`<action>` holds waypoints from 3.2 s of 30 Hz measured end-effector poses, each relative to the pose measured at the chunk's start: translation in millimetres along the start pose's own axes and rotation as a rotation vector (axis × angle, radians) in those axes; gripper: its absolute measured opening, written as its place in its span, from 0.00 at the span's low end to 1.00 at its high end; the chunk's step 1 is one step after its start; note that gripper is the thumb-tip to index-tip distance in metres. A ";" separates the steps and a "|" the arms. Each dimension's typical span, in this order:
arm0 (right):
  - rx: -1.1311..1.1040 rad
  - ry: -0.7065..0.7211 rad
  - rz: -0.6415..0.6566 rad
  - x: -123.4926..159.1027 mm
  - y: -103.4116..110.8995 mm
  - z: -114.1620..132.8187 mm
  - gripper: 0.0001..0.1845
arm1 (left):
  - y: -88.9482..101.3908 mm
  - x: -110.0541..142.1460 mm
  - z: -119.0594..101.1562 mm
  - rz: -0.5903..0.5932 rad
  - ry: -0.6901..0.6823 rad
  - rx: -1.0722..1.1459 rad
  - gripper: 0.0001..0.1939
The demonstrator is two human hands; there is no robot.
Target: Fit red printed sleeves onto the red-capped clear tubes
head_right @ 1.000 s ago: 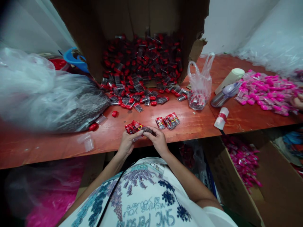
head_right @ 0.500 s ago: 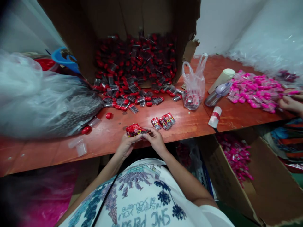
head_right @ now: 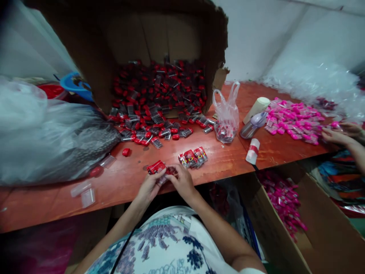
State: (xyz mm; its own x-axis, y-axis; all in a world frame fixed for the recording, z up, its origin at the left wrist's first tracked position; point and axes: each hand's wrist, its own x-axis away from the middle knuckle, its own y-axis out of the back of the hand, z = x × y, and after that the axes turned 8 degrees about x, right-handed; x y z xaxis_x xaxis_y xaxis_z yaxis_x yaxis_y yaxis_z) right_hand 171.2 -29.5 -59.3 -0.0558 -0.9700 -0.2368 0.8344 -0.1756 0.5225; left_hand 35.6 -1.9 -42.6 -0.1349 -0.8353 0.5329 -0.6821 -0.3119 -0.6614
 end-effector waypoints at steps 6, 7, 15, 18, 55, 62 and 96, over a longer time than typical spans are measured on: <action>0.071 0.181 0.130 -20.2 -17.3 8.0 0.16 | 14.2 -6.9 -10.2 -0.054 -0.135 -0.019 0.15; 0.114 0.231 0.157 -24.8 -18.1 9.7 0.17 | 16.6 -8.1 -13.8 -0.074 -0.149 -0.021 0.15; 0.287 0.325 0.248 -92.3 -46.2 0.7 0.17 | 30.2 -12.8 -43.3 -0.228 -0.255 0.072 0.10; 0.489 0.182 0.091 -118.6 -70.7 -6.4 0.23 | 30.0 -12.9 -47.5 -0.247 -0.211 0.098 0.08; 0.009 0.239 -0.014 2.6 -6.7 10.0 0.22 | -0.7 -7.0 -23.3 -0.025 -0.262 0.038 0.15; 0.018 0.310 -0.016 -1.4 4.1 6.8 0.23 | 1.8 -0.3 -21.3 0.087 -0.364 -0.172 0.15; -0.296 -0.139 0.026 4.0 9.9 3.2 0.34 | -8.6 5.6 -13.1 0.130 -0.244 -0.292 0.15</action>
State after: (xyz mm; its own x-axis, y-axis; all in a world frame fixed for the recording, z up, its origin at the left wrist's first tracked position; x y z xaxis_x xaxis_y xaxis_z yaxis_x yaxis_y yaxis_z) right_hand 177.5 -35.7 -52.5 -0.0896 -0.9908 -0.1018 0.9586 -0.1135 0.2610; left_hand 31.3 2.1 -27.0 -0.0829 -0.9535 0.2899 -0.8510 -0.0836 -0.5185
